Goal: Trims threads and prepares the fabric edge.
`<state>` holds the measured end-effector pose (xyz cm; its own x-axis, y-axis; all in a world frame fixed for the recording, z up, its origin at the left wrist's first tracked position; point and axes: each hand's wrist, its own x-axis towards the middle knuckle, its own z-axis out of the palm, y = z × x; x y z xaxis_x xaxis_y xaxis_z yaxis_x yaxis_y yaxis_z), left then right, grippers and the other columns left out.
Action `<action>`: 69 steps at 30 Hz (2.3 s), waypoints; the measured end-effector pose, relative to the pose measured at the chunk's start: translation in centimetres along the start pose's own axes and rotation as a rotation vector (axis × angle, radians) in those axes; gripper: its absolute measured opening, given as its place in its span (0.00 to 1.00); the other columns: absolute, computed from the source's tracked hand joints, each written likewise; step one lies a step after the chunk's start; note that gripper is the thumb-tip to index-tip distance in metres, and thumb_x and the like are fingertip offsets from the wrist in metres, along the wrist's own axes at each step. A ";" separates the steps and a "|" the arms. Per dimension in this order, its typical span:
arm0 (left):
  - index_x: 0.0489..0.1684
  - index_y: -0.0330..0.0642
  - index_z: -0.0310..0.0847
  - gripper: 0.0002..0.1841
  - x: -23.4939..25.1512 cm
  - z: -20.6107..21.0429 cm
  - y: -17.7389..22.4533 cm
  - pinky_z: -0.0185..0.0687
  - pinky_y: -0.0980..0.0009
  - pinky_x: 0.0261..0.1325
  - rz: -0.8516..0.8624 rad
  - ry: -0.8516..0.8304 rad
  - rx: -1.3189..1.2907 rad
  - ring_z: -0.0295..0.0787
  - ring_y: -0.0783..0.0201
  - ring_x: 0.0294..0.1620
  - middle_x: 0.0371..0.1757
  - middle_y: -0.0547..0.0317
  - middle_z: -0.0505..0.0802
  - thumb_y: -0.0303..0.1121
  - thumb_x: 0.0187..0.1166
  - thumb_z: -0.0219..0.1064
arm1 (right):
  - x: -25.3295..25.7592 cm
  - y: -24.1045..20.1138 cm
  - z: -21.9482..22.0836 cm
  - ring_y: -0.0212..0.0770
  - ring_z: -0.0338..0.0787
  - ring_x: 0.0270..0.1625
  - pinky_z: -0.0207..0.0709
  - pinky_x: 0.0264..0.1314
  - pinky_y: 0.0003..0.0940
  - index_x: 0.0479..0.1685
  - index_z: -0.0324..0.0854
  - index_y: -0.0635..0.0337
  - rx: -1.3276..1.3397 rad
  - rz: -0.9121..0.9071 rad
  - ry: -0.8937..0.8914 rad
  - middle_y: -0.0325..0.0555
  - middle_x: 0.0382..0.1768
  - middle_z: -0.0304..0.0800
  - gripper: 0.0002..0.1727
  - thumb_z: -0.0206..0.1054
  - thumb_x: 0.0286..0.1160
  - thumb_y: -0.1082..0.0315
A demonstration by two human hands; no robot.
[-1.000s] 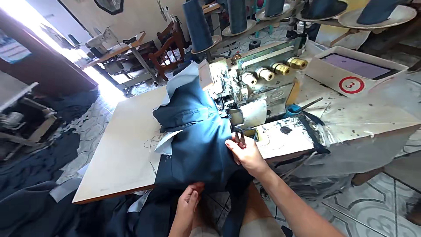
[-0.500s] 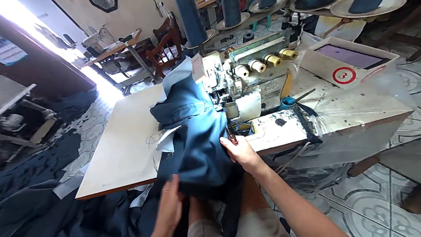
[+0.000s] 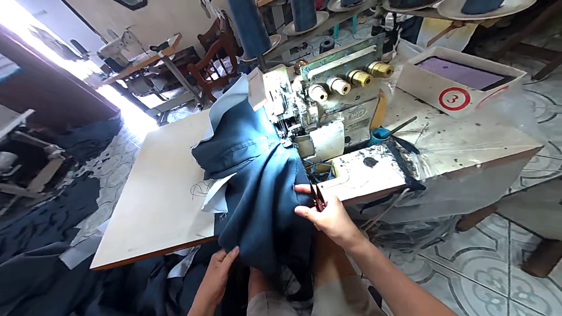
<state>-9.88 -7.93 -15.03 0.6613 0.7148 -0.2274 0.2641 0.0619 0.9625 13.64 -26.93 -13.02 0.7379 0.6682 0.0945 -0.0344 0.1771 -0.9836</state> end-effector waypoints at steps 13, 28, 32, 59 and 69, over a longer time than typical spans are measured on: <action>0.43 0.45 0.82 0.12 0.3 -1.1 8.6 0.93 0.74 0.41 0.265 0.279 -0.084 0.95 0.76 0.35 0.34 0.72 0.96 0.27 0.86 0.49 | -1.1 -2.2 2.0 0.19 0.69 0.12 0.66 0.15 0.16 0.27 0.77 0.49 0.199 0.077 0.046 0.24 0.13 0.74 0.10 0.75 0.70 0.68; 0.53 0.49 0.80 0.17 -2.4 2.1 4.2 0.92 0.74 0.51 0.270 0.130 -0.343 0.94 0.77 0.45 0.43 0.73 0.97 0.20 0.77 0.51 | -6.9 0.4 -3.4 0.12 0.75 0.22 0.71 0.23 0.11 0.34 0.85 0.46 -0.033 -0.150 -0.060 0.18 0.24 0.81 0.12 0.69 0.80 0.50; 0.56 0.51 0.79 0.14 -0.7 1.3 4.9 0.92 0.74 0.51 0.335 0.133 -0.258 0.94 0.77 0.46 0.45 0.76 0.96 0.25 0.80 0.54 | -6.3 1.2 -2.2 0.11 0.74 0.20 0.71 0.23 0.11 0.32 0.84 0.47 -0.007 -0.121 -0.037 0.18 0.23 0.80 0.12 0.68 0.81 0.54; 0.71 0.17 0.65 0.29 11.6 2.9 12.7 0.62 0.45 0.85 1.039 0.404 0.682 0.63 0.33 0.84 0.80 0.20 0.68 0.36 0.82 0.65 | -5.2 3.3 0.4 0.30 0.85 0.32 0.80 0.38 0.26 0.26 0.84 0.66 -0.399 -0.263 0.077 0.45 0.27 0.86 0.16 0.67 0.76 0.61; 0.33 0.35 0.90 0.17 -4.5 16.6 10.7 0.53 0.29 0.84 1.156 -1.373 1.331 0.91 0.42 0.55 0.40 0.45 0.94 0.43 0.78 0.73 | -21.6 4.5 -2.0 0.23 0.85 0.40 0.77 0.41 0.10 0.27 0.84 0.61 -0.569 -0.434 0.167 0.46 0.42 0.89 0.12 0.70 0.74 0.63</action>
<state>1.61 -22.05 -6.19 0.6130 -0.7256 -0.3127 -0.6932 -0.6838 0.2279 -1.10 -41.98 -19.79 0.7003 0.4963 0.5132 0.6056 -0.0324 -0.7951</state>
